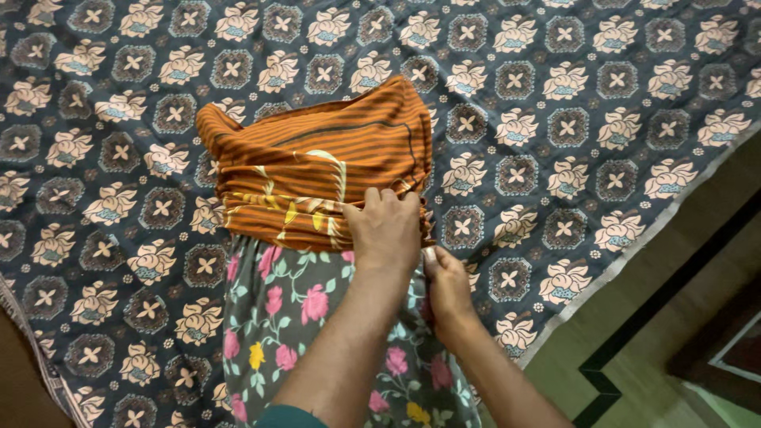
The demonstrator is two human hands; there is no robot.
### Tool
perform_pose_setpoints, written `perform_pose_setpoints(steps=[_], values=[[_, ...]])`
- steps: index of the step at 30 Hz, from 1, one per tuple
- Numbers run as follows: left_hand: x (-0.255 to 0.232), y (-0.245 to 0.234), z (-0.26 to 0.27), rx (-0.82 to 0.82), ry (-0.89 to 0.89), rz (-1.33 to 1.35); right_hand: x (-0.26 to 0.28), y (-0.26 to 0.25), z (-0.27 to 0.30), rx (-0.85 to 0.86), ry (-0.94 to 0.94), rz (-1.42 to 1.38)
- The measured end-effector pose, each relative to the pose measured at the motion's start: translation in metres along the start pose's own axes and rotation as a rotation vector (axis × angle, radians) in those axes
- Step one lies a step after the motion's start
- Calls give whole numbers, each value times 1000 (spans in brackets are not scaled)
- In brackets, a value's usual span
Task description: The person wraps a floral-patterned cloth around an orange pillow on a bed, tucking and folding the fabric to cover it completely. They then lift the wrapped pillow and carry it across the room to place it on a wooden cabinet.
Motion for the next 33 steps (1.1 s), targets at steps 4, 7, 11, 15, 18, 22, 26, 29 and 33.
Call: perform_pose_setpoints(steps=[4,7,11,15,18,22,26,29,33], values=[[-2,6,-7,30,21,-35,-4,0,-4,-4,-66,4],[-4,10,-11,-7,46,-34,-7,-1,-7,18,-74,-58],[-2,12,-14,-51,118,-83,-5,5,6,41,-42,-173],[-7,15,-25,-162,218,-149,4,8,26,-71,35,-164],[-7,16,-33,-199,211,-164,9,10,43,-1,1,-176],[-7,19,-38,-136,231,-161,11,12,56,-25,42,-193],[-9,26,-39,-159,257,-144,2,13,76,-36,23,-218],[-10,33,-37,-197,277,-117,-6,15,90,-46,47,-228],[-9,44,-40,-183,295,-97,-19,15,97,-66,133,-229]])
Point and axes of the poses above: each hand's wrist, its own z-axis away from the middle knuckle, its own y-axis out of the palm, x = y × z, the point moved 1 cm from there along -z, towards the middle knuckle, and after that the axes turned 2 degrees about -x, right-handed, at the moved point
